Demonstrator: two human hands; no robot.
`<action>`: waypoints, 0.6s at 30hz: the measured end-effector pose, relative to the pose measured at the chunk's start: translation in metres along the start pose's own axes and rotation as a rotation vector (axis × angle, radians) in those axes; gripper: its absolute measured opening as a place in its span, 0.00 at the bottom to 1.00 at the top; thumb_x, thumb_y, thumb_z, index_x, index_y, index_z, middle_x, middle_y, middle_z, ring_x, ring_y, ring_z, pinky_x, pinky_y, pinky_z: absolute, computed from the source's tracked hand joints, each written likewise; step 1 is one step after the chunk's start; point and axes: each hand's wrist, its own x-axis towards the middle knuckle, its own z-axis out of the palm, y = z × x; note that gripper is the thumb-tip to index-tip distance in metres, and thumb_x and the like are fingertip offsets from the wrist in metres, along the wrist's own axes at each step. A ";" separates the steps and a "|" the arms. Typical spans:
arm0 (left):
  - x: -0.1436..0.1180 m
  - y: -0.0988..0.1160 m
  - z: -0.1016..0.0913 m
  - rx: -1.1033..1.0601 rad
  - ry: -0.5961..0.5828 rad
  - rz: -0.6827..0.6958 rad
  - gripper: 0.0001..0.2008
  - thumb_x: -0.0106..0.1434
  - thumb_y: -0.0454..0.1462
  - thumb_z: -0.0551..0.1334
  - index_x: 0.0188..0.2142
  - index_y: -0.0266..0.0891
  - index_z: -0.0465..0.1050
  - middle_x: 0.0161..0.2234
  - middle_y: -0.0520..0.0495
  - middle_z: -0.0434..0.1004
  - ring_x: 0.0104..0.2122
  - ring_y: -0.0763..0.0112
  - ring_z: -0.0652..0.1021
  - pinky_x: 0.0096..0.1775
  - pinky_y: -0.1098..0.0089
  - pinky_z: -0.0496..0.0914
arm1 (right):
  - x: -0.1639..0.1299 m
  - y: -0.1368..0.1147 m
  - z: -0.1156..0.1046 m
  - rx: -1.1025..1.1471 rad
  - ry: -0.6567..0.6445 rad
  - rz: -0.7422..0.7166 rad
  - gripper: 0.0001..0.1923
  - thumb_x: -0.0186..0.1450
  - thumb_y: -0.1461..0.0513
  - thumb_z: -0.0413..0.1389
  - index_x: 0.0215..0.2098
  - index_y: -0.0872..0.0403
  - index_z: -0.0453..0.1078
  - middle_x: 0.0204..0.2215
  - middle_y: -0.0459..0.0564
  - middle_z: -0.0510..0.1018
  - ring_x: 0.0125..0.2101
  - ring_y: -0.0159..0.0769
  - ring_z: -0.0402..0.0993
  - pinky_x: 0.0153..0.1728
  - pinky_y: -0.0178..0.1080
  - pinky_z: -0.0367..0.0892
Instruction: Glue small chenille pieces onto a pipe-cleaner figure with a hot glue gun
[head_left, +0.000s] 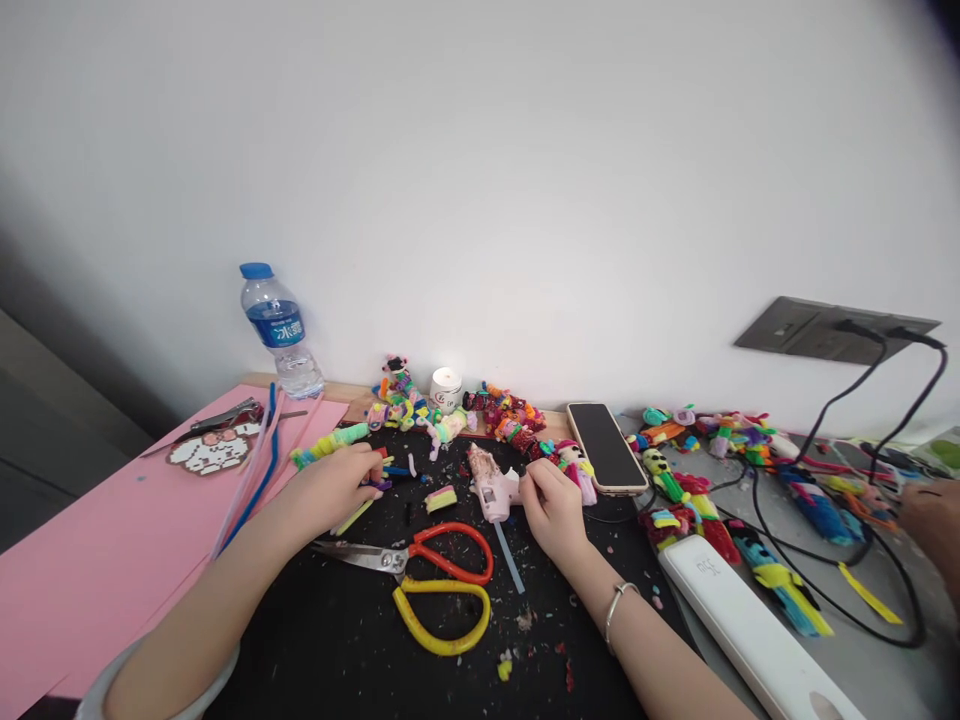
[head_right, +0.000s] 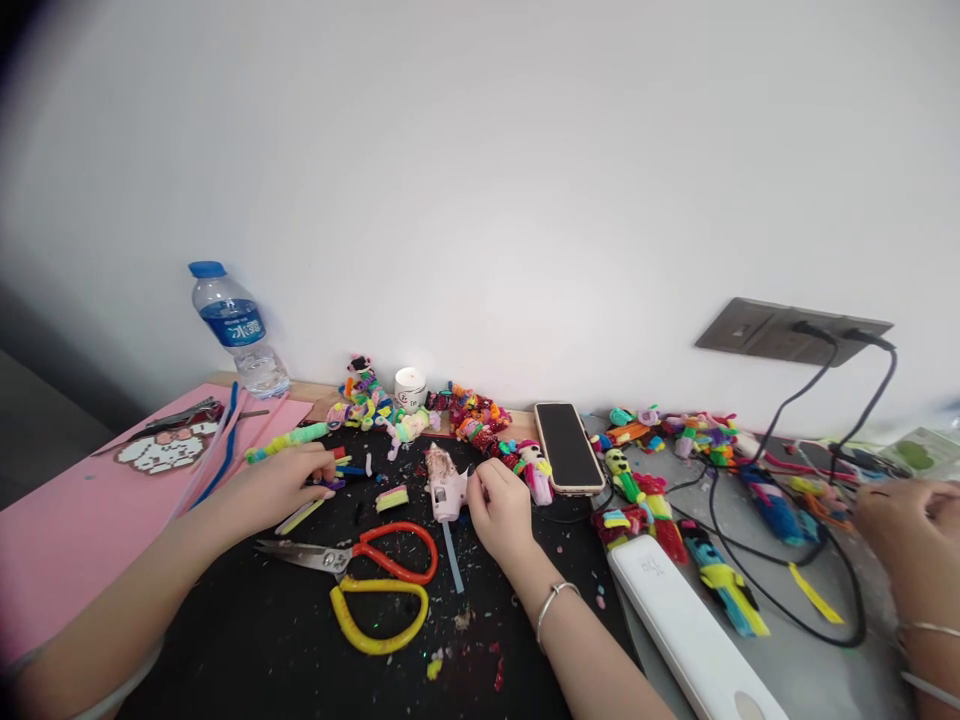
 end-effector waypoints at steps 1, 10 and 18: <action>0.000 0.000 0.001 -0.013 -0.004 0.013 0.04 0.54 0.37 0.59 0.25 0.42 0.68 0.30 0.47 0.74 0.31 0.62 0.74 0.31 0.68 0.62 | 0.000 0.000 0.000 0.001 -0.005 0.000 0.13 0.65 0.67 0.45 0.23 0.53 0.61 0.22 0.45 0.65 0.24 0.32 0.61 0.26 0.35 0.57; 0.005 0.029 0.001 -0.421 0.209 -0.060 0.08 0.61 0.42 0.54 0.35 0.42 0.66 0.29 0.49 0.76 0.28 0.66 0.76 0.33 0.68 0.68 | 0.005 -0.012 -0.003 -0.161 -0.142 0.046 0.17 0.54 0.69 0.49 0.42 0.54 0.66 0.42 0.53 0.73 0.43 0.43 0.66 0.43 0.44 0.57; 0.004 0.056 0.020 -1.093 0.048 -0.254 0.18 0.55 0.46 0.63 0.40 0.38 0.66 0.28 0.53 0.72 0.22 0.72 0.76 0.27 0.68 0.74 | -0.001 -0.014 -0.012 -0.310 -0.350 0.061 0.21 0.53 0.65 0.54 0.47 0.53 0.67 0.42 0.54 0.71 0.41 0.45 0.65 0.40 0.43 0.57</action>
